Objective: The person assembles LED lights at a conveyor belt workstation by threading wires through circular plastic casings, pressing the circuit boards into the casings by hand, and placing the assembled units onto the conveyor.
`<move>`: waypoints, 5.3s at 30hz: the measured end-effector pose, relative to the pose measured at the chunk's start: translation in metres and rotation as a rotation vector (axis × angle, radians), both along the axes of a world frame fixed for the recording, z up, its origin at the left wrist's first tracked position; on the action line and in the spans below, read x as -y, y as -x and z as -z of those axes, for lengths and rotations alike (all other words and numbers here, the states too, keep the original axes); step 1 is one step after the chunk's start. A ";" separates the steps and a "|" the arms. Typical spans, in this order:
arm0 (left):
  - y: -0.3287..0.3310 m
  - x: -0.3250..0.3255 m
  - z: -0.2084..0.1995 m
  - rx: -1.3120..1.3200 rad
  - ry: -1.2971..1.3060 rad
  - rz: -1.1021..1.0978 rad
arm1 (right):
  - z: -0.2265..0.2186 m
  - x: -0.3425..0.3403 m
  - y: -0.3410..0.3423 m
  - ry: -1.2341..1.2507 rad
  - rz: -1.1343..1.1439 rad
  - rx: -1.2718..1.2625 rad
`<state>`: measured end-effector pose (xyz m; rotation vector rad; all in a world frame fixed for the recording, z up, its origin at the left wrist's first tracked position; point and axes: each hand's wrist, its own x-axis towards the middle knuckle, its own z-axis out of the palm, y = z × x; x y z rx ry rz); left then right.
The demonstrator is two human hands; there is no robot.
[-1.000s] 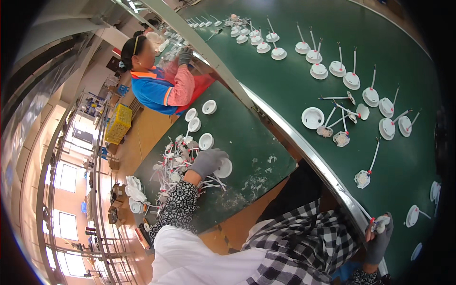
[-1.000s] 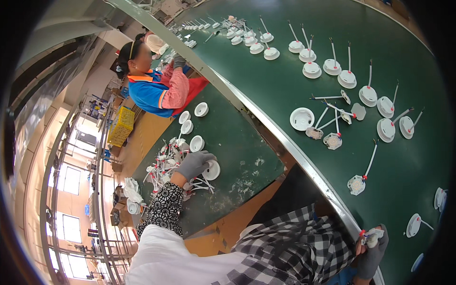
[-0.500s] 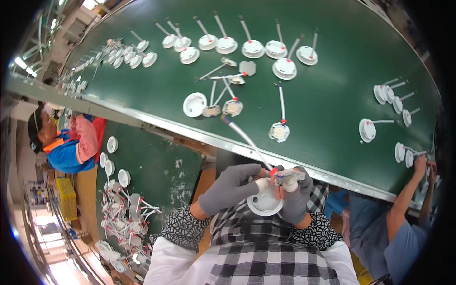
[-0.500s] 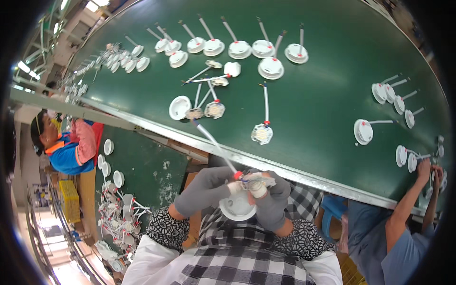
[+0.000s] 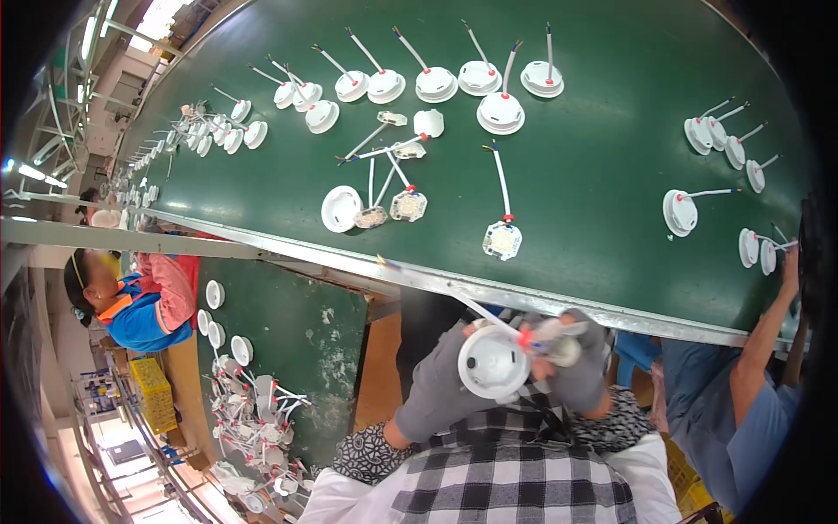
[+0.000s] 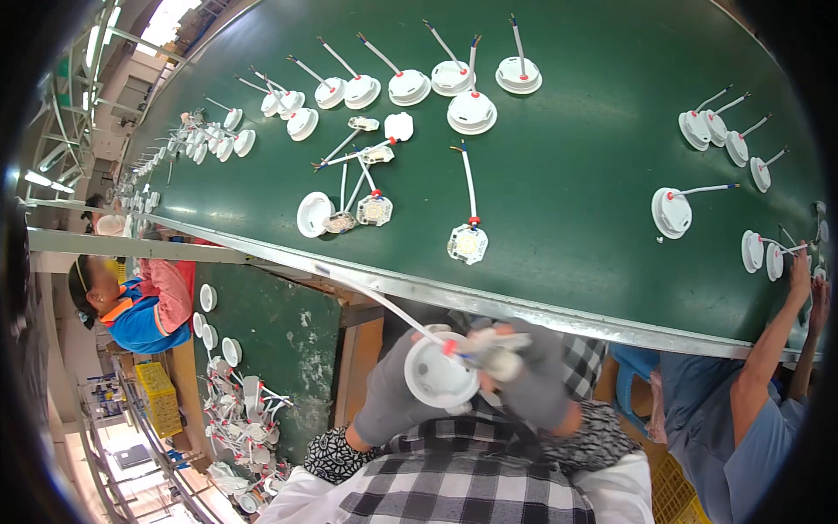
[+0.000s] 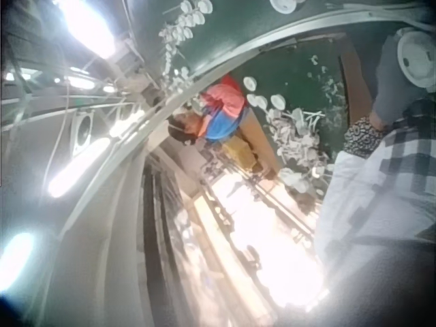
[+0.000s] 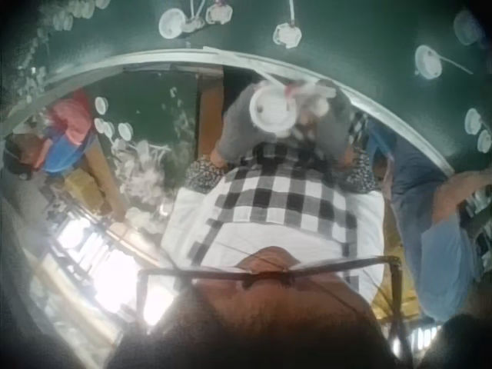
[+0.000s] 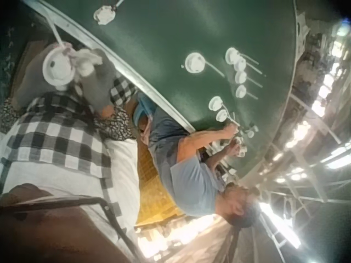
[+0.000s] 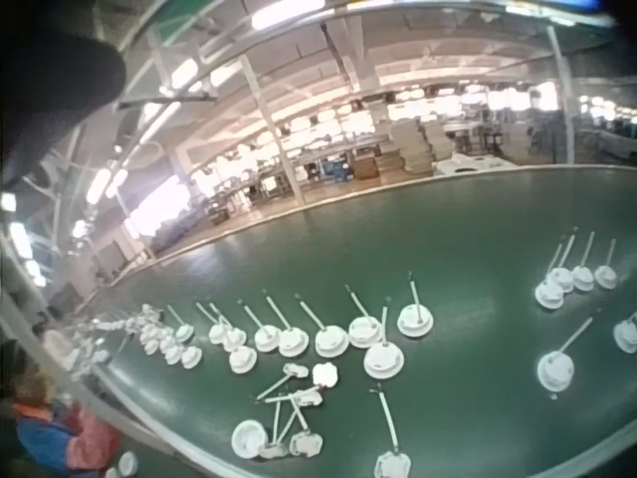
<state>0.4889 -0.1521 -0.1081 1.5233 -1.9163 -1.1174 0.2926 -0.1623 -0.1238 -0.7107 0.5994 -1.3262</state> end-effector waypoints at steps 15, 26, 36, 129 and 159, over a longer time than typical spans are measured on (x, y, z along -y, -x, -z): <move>-0.021 0.011 -0.007 0.223 0.327 -0.187 | -0.022 -0.023 0.042 -0.228 -0.268 -0.271; -0.016 0.013 -0.007 0.587 0.710 -0.094 | -0.025 -0.012 0.015 -0.017 -0.271 -0.787; -0.021 -0.001 0.003 0.416 0.647 -0.011 | -0.035 -0.006 -0.019 -0.076 -0.372 -0.657; -0.042 -0.044 0.015 -0.845 -1.085 -0.177 | 0.056 -0.071 -0.008 0.008 -0.664 -0.564; -0.040 -0.004 -0.007 -0.226 -0.514 0.262 | -0.005 -0.017 0.000 1.156 -0.227 -1.039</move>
